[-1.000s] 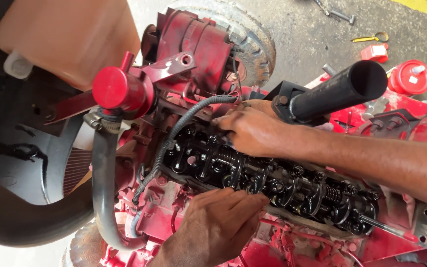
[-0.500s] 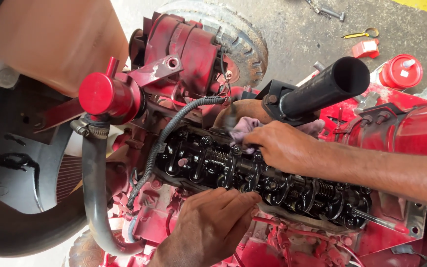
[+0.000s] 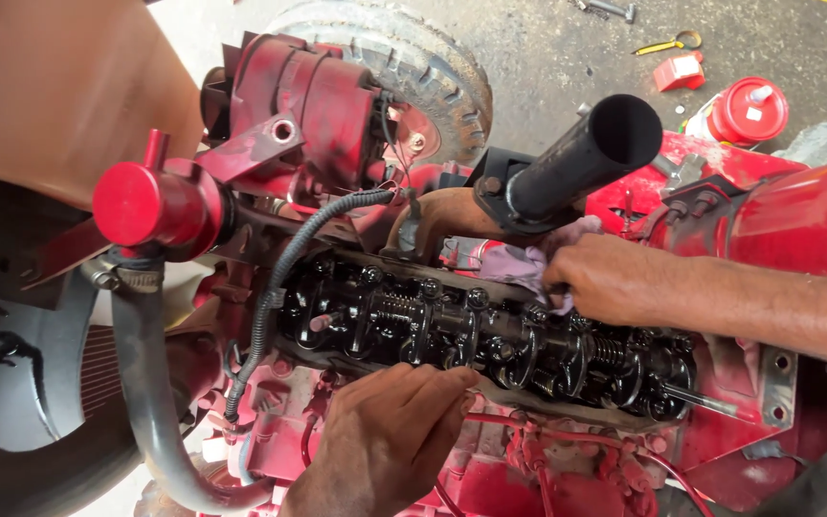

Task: The person removes a cover from a tractor engine and uses a cloth to wipe the internal components and the surrounding red frame.

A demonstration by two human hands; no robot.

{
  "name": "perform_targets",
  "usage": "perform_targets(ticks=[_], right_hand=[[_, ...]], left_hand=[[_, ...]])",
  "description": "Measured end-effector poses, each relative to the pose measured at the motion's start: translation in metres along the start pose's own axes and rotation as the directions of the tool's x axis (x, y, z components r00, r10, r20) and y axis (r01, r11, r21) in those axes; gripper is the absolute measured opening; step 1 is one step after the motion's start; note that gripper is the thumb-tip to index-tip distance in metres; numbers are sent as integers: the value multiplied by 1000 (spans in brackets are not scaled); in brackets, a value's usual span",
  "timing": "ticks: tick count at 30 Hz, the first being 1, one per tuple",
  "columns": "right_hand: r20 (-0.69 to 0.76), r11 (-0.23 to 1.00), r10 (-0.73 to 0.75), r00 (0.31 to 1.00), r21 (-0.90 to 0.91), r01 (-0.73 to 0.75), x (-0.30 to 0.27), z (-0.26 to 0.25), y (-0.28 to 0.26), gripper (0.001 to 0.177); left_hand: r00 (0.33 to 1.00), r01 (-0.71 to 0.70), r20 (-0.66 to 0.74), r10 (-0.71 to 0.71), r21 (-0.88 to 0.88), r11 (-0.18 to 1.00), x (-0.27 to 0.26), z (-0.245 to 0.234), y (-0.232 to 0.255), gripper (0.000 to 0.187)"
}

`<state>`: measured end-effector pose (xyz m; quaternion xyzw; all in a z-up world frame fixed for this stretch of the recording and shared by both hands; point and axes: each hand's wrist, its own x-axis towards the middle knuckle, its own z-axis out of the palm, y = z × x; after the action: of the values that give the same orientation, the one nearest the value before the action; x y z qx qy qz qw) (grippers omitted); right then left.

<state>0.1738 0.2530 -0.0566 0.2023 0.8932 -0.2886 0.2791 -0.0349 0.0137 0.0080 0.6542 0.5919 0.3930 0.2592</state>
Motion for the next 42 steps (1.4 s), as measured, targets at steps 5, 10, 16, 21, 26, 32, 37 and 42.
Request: perform_targets(ticks=[5,10,16,21,26,32,37,42], right_hand=[[105,990,118,987,-89,-109,-8,-5,-3,20],[86,953,129,988,-287,-99,-19,-23,-6,13],[-156,999,-16,988,-46,9,-62,-72,-38,32],[-294,984,-166,941,16,179,-100,-117,-48,42],[-336,971,-188,923,77,226,-126,-148,-57,45],[-510,926,-312,802,27,377,-121,-158,-90,39],[-462,917,-200,864,223,332,-106,-135,-104,54],[-232,932,109,967,363,-18,-75,-93,-93,65]], left_hand=[[1000,7,15,-7,5,1000,1,0,1,16],[1000,14,17,-14,14,1000,1,1,-1,19],[992,115,-41,-117,-58,992,2,-1,-1,18],[967,202,-115,-229,-206,957,11,-11,11,22],[961,72,-253,-112,-164,984,41,-24,28,34],[976,177,-49,-214,-400,899,67,-22,34,71],[967,215,-23,-254,-464,860,64,-23,30,41],[989,45,-112,-99,-410,911,32,-32,21,38]])
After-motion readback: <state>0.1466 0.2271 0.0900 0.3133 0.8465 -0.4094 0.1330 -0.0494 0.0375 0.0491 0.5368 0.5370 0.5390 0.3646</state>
